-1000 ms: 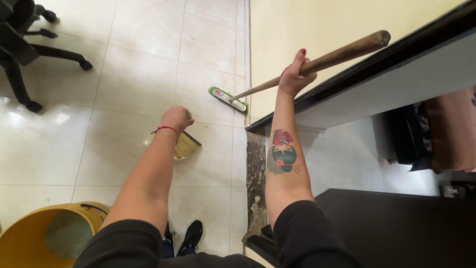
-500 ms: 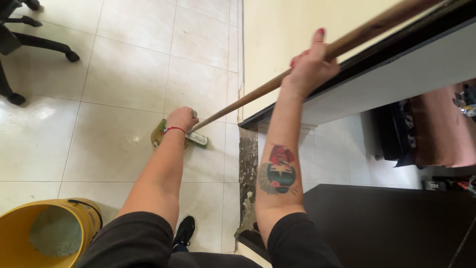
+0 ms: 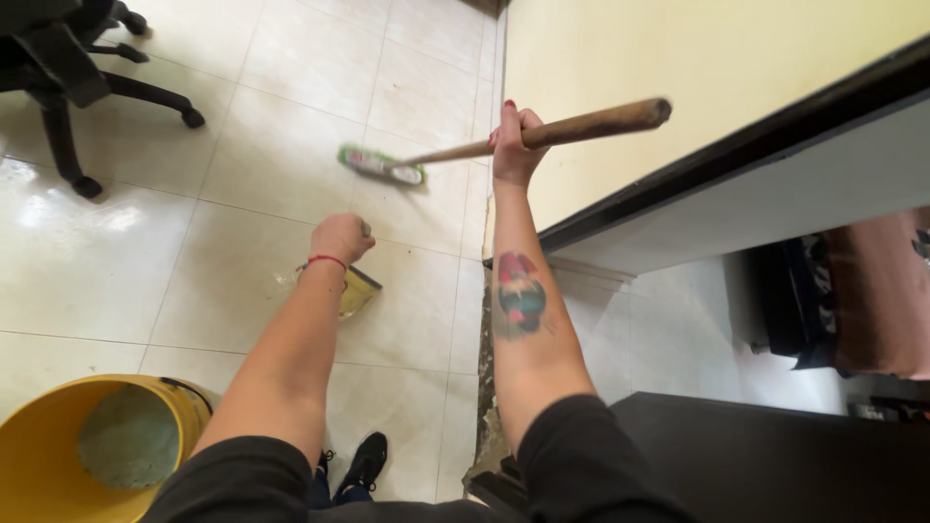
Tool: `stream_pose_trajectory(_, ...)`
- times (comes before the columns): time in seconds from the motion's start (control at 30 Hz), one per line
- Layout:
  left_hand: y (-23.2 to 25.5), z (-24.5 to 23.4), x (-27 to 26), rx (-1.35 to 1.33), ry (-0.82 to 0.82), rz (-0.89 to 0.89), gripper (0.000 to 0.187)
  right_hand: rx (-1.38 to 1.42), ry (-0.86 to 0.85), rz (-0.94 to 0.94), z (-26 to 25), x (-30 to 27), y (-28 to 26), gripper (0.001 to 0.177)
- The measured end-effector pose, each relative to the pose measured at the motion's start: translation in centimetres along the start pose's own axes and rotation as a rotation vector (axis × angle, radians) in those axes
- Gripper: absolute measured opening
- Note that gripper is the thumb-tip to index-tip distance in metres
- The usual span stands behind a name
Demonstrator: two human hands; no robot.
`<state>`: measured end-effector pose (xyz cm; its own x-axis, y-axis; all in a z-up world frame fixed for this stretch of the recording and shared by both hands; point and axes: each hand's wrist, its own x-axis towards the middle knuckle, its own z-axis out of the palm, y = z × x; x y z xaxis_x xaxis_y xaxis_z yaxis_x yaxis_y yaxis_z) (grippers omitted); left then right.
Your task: The person assembles a broom by screwing a handle into a broom head and then uses it to sweep the floor.
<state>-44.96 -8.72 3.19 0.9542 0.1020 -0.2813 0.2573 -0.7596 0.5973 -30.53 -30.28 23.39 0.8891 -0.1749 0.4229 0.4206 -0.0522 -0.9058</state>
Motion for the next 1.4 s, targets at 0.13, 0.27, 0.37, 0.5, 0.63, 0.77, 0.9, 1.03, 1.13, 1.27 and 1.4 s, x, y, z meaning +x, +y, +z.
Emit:
stream_pose_trajectory(0.13, -0.3, -1.1, -1.8, 0.033, -0.026, -0.065, 0.019, -0.001, -0.058, 0.084, -0.1, -0.5, -5.6, 0.042)
stream_pose_trajectory(0.27, -1.0, 0.1, -0.1, 0.056, -0.002, -0.066, 0.028, 0.053, -0.03, 0.056, 0.9, -0.9, -12.3, 0.043)
stream_pose_trajectory(0.37, -0.6, -1.1, -1.6, -0.002, -0.071, -0.087, 0.017, 0.072, 0.099, -0.032, 1.4, -2.0, -14.9, 0.044)
stream_pose_trajectory(0.5, -1.4, -1.8, -2.2, -0.011, -0.043, -0.086, 0.024, 0.15, 0.11, -0.202, 1.3, -2.5, -16.2, 0.048)
stream_pose_trajectory(0.63, -4.5, 0.0, -2.2, 0.028, -0.024, 0.042, 0.025, 0.216, 0.068, -0.297, 2.2, -2.5, -12.8, 0.049)
stream_pose_trajectory(0.77, -6.5, -2.0, -4.8, -0.035, -0.023, 0.039, 0.017, 0.267, 0.036, -0.188, 5.1, -4.6, -6.1, 0.049)
stream_pose_trajectory(0.9, -7.8, -3.6, -6.3, -0.021, 0.002, 0.047, 0.019, 0.103, -0.124, -0.001, 4.5, -9.9, -0.5, 0.04)
stream_pose_trajectory(1.03, -7.7, -3.8, -9.4, 0.021, 0.04, 0.105, 0.022, 0.073, -0.241, 0.038, 1.8, -13.9, -2.1, 0.041)
stream_pose_trajectory(1.13, -5.7, -4.5, -14.1, 0.034, 0.044, 0.103, 0.017, 0.004, -0.215, 0.089, -0.9, -14.0, -8.4, 0.038)
stream_pose_trajectory(1.27, -6.1, -1.3, -17.4, 0.026, 0.113, 0.182, 0.03, -0.058, -0.227, 0.101, -5.6, -13.5, -14.1, 0.039)
stream_pose_trajectory(1.4, -6.3, -0.1, -20.4, 0.05, -0.006, 0.145, 0.022, -0.2, -0.274, 0.09, -9.8, -14.6, -19.6, 0.034)
